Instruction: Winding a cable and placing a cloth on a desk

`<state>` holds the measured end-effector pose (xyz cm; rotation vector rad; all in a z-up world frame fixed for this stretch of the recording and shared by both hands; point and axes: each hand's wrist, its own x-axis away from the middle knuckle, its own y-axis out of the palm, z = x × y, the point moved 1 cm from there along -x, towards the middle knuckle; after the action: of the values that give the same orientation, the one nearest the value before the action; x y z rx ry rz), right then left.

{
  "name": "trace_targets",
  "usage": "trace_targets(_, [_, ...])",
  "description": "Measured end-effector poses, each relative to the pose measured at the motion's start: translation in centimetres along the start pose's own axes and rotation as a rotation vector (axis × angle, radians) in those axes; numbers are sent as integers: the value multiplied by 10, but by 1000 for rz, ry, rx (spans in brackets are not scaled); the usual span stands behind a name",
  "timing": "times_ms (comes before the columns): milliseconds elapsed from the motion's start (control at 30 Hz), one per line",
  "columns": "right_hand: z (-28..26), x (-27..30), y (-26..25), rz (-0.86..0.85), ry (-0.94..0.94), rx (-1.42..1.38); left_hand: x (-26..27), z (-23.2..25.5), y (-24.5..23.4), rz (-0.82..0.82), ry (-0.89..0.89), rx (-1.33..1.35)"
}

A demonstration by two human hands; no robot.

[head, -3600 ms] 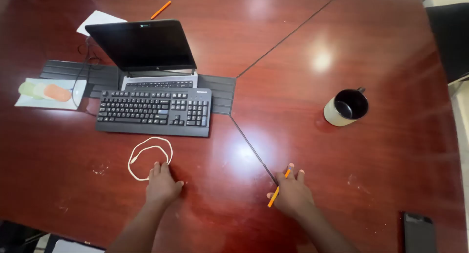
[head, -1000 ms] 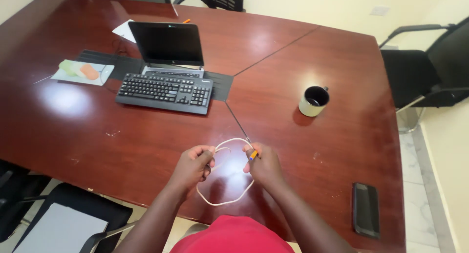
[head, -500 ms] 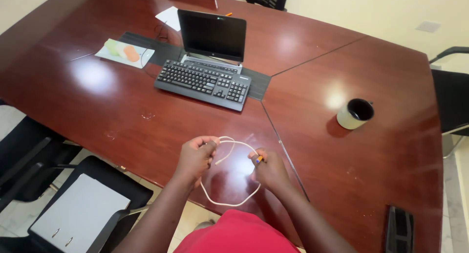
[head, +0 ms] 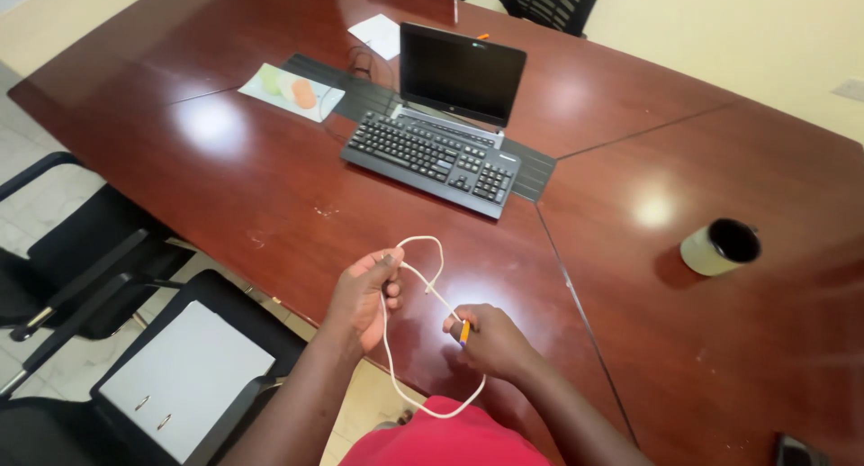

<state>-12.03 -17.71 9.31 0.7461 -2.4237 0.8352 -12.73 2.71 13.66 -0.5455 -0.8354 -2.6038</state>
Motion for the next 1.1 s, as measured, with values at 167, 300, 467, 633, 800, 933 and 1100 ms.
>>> trace_targets(167, [-55, 31, 7, -61, -121, 62, -3, 1, -22, 47, 14, -22])
trace_targets(300, [-67, 23, 26, 13, -194, 74, -12, -7, -48, 19, 31, -60])
trace_targets(467, [-82, 26, 40, -17, -231, 95, 11, 2, -55, 15, -14, -116])
trace_targets(633, [-81, 14, 51, 74, -250, 133, 14, 0, -75, 7, -16, -191])
trace_targets(800, [-95, 12, 51, 480, -472, 23, 14, 6, -92, -37, 42, -107])
trace_targets(933, [-120, 22, 55, 465, -639, 22, 27, 22, -88, -35, 70, -106])
trace_targets(1100, [-129, 36, 73, 237, -601, -124, 14, 20, -83, 71, 209, -105])
